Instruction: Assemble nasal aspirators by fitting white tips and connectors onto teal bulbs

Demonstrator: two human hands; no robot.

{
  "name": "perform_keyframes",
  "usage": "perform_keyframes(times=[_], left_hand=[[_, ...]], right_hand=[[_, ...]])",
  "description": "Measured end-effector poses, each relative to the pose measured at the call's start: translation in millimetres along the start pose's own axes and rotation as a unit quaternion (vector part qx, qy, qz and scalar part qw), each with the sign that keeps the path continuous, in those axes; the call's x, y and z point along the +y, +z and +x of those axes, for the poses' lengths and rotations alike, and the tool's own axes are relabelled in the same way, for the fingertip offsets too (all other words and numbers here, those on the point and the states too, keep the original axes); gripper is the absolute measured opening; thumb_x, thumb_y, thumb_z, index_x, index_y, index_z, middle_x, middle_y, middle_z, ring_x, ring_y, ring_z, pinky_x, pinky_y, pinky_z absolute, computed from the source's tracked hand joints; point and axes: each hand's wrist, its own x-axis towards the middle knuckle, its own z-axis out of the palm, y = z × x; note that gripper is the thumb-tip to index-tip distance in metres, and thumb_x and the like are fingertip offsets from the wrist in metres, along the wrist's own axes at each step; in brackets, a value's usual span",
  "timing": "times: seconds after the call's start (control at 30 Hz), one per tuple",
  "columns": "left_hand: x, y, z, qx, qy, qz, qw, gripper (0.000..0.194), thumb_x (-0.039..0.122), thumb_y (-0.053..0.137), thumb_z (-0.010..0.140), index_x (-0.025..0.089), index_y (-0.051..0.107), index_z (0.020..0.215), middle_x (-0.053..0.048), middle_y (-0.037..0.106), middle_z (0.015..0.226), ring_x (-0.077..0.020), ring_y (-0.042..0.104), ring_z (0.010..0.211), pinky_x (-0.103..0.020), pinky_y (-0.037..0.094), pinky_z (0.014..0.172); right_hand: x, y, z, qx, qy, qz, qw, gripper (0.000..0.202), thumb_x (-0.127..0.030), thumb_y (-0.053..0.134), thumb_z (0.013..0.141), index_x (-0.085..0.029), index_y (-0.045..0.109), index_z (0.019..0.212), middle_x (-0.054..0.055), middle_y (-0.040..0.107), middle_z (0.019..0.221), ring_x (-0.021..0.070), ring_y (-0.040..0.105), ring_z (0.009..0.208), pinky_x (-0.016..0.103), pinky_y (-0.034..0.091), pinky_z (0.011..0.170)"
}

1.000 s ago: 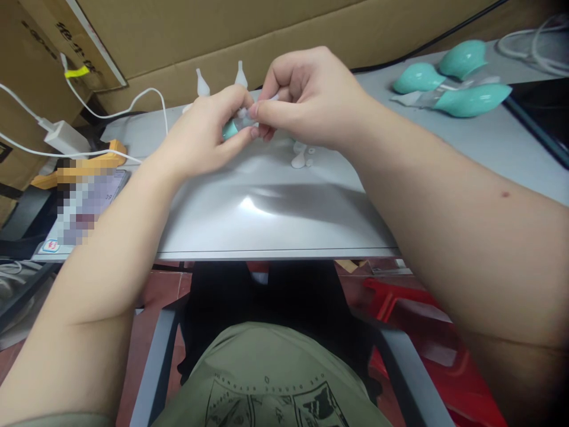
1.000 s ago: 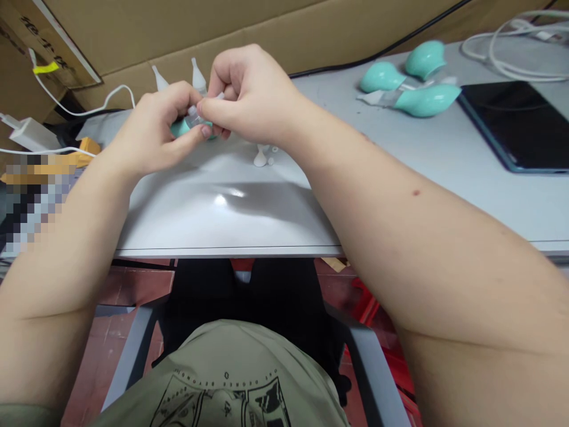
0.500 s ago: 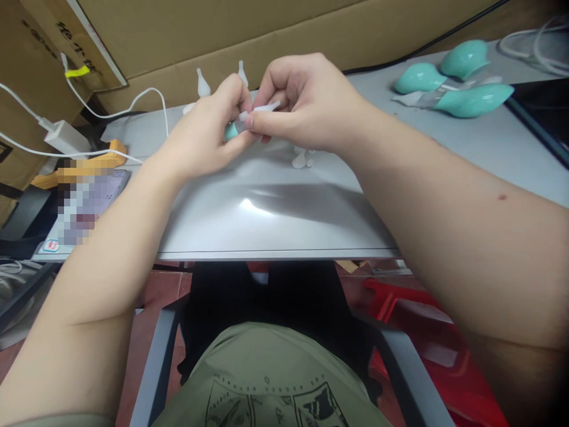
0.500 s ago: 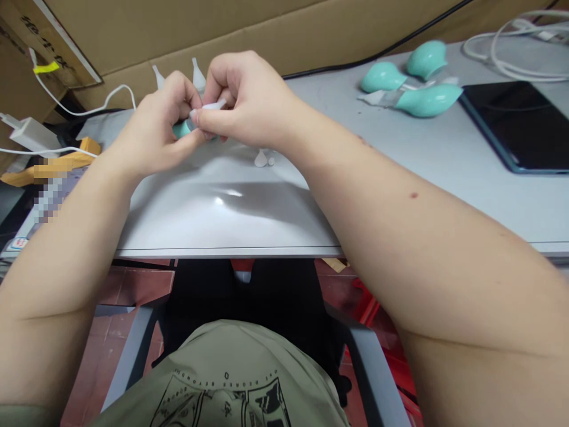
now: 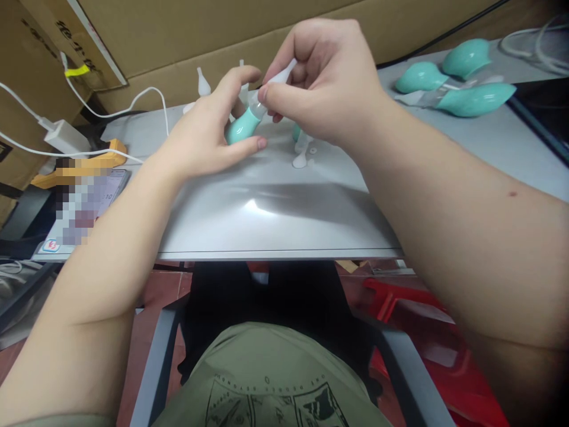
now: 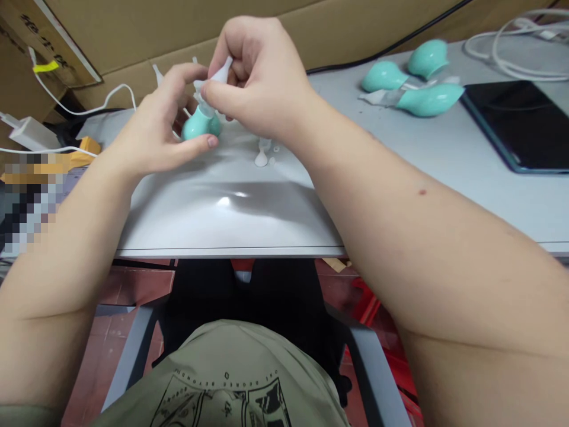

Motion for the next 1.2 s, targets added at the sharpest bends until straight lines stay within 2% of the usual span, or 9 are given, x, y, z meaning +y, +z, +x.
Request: perform_keyframes(times=[0.1, 0.23, 0.47, 0.57, 0.7, 0.87, 1.1, 1.2], left_hand=[[0, -0.7, -2, 0.002, -0.005, -0.003, 1.0, 0.076, 0.058, 0.09, 0.09, 0.046, 0.066, 0.161, -0.005, 0.085, 0.131, -0.0371, 0.082, 0.103, -0.054, 0.06, 0.09], [0, 0.2, -2, 0.007, -0.012, -0.002, 1.0, 0.069, 0.054, 0.089, 0.092, 0.043, 0.069, 0.157, -0.004, 0.087, 0.126, -0.0329, 0.08, 0.088, -0.052, 0.059, 0.085], [-2, -1.4, -1, -0.022, -0.02, 0.007, 1.0, 0.061, 0.062, 0.087, 0.095, 0.04, 0.073, 0.151, -0.004, 0.086, 0.122, -0.0301, 0.077, 0.084, -0.051, 0.058, 0.085], [-3, -0.3, 0, -0.024, -0.023, 0.008, 0.999, 0.054, 0.059, 0.087, 0.096, 0.041, 0.076, 0.145, -0.003, 0.086, 0.118, -0.0314, 0.079, 0.085, -0.051, 0.058, 0.082], [-5, 3.0, 0, -0.017, -0.025, 0.012, 0.999, 0.045, 0.053, 0.088, 0.092, 0.035, 0.082, 0.132, -0.004, 0.087, 0.112, -0.0298, 0.076, 0.081, -0.048, 0.055, 0.076], [-8, 3.4, 1, -0.043, -0.021, 0.02, 0.999, 0.037, 0.057, 0.086, 0.094, 0.037, 0.088, 0.125, -0.002, 0.088, 0.107, -0.0271, 0.073, 0.078, -0.045, 0.053, 0.073], [-8, 2.9, 2, -0.058, -0.013, 0.027, 0.998, 0.028, 0.052, 0.083, 0.093, 0.034, 0.086, 0.115, -0.003, 0.087, 0.101, -0.0275, 0.073, 0.079, -0.044, 0.049, 0.071], [-8, 3.2, 2, -0.06, -0.007, 0.036, 0.998, 0.026, 0.051, 0.083, 0.093, 0.034, 0.085, 0.113, -0.003, 0.085, 0.097, -0.028, 0.073, 0.078, -0.046, 0.049, 0.072]], right_hand=[[3, -2, 2, 0.027, -0.015, -0.006, 1.0, 0.036, 0.014, 0.069, 0.086, -0.021, 0.064, 0.081, -0.003, 0.064, 0.07, 0.0137, 0.064, 0.067, 0.028, 0.04, 0.063], [8, -5, 4, 0.028, -0.034, -0.024, 0.999, 0.034, 0.012, 0.066, 0.087, -0.021, 0.062, 0.081, -0.002, 0.065, 0.076, 0.0101, 0.055, 0.068, 0.027, 0.041, 0.066], [13, -10, 2, 0.009, -0.058, -0.087, 0.995, 0.029, 0.007, 0.069, 0.082, -0.022, 0.064, 0.083, -0.004, 0.056, 0.073, 0.0114, 0.049, 0.069, 0.031, 0.039, 0.07], [13, -11, 2, 0.001, -0.055, -0.113, 0.992, 0.031, 0.009, 0.069, 0.081, -0.022, 0.063, 0.083, -0.005, 0.054, 0.071, 0.0118, 0.049, 0.069, 0.032, 0.04, 0.074], [14, -12, 5, -0.017, -0.034, -0.151, 0.988, 0.034, 0.011, 0.071, 0.079, -0.022, 0.065, 0.081, -0.006, 0.054, 0.069, 0.0123, 0.048, 0.068, 0.033, 0.04, 0.075], [19, -12, 9, -0.033, -0.018, -0.183, 0.982, 0.036, 0.012, 0.076, 0.08, -0.023, 0.067, 0.08, -0.006, 0.058, 0.068, 0.0134, 0.052, 0.068, 0.034, 0.043, 0.075], [26, -11, 7, -0.029, -0.02, -0.18, 0.983, 0.032, 0.008, 0.079, 0.086, -0.022, 0.069, 0.089, -0.003, 0.064, 0.079, 0.0141, 0.054, 0.073, 0.033, 0.044, 0.079], [24, -10, 6, -0.037, -0.008, -0.189, 0.981, 0.035, 0.007, 0.081, 0.083, -0.023, 0.062, 0.081, -0.003, 0.061, 0.076, 0.0149, 0.052, 0.073, 0.034, 0.041, 0.075]])
